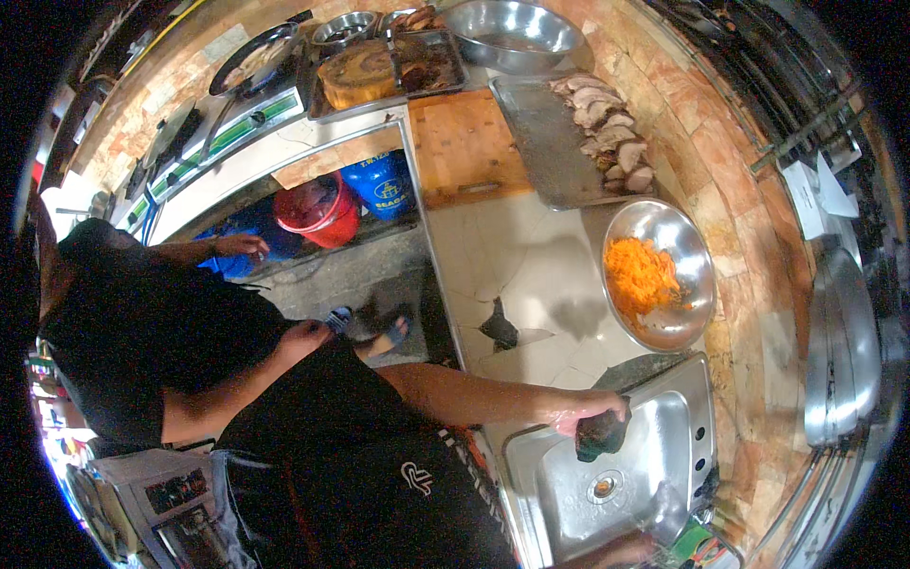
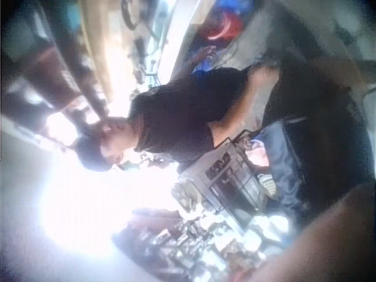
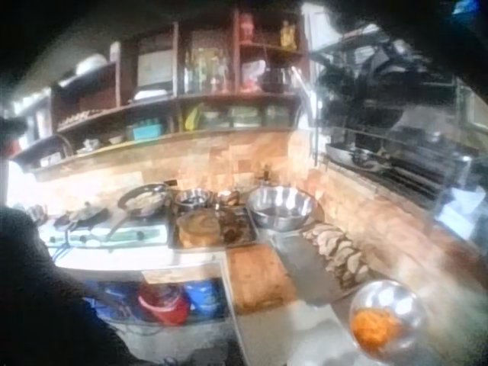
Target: The person washes a metal strainer in a sink using a sponge and running water, then rinses it thoroughly. They also wipe the sink area and handle a bowl of shredded carrots.
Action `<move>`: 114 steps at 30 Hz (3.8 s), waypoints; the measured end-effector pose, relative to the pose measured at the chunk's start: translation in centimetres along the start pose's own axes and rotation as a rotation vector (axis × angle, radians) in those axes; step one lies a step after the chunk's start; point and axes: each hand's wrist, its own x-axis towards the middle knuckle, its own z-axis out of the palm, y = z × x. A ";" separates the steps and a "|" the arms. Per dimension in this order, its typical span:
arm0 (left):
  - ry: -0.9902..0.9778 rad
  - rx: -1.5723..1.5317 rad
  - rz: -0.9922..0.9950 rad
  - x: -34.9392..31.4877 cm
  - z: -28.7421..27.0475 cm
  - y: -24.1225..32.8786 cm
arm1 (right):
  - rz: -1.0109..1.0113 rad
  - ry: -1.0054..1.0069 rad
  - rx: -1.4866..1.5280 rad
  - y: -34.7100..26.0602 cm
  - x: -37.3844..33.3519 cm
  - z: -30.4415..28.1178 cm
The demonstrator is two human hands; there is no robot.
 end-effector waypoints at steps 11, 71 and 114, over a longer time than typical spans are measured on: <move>-0.121 -0.036 0.052 -1.1 -2.1 0.2 | -0.021 0.066 -0.196 -2.9 3.5 1.4; 0.806 2.246 0.821 13.5 -11.4 28.2 | 0.762 -0.051 1.609 -18.7 3.2 -5.7; 0.797 2.001 1.075 14.9 -6.3 28.2 | 0.778 0.424 2.259 7.1 5.1 0.6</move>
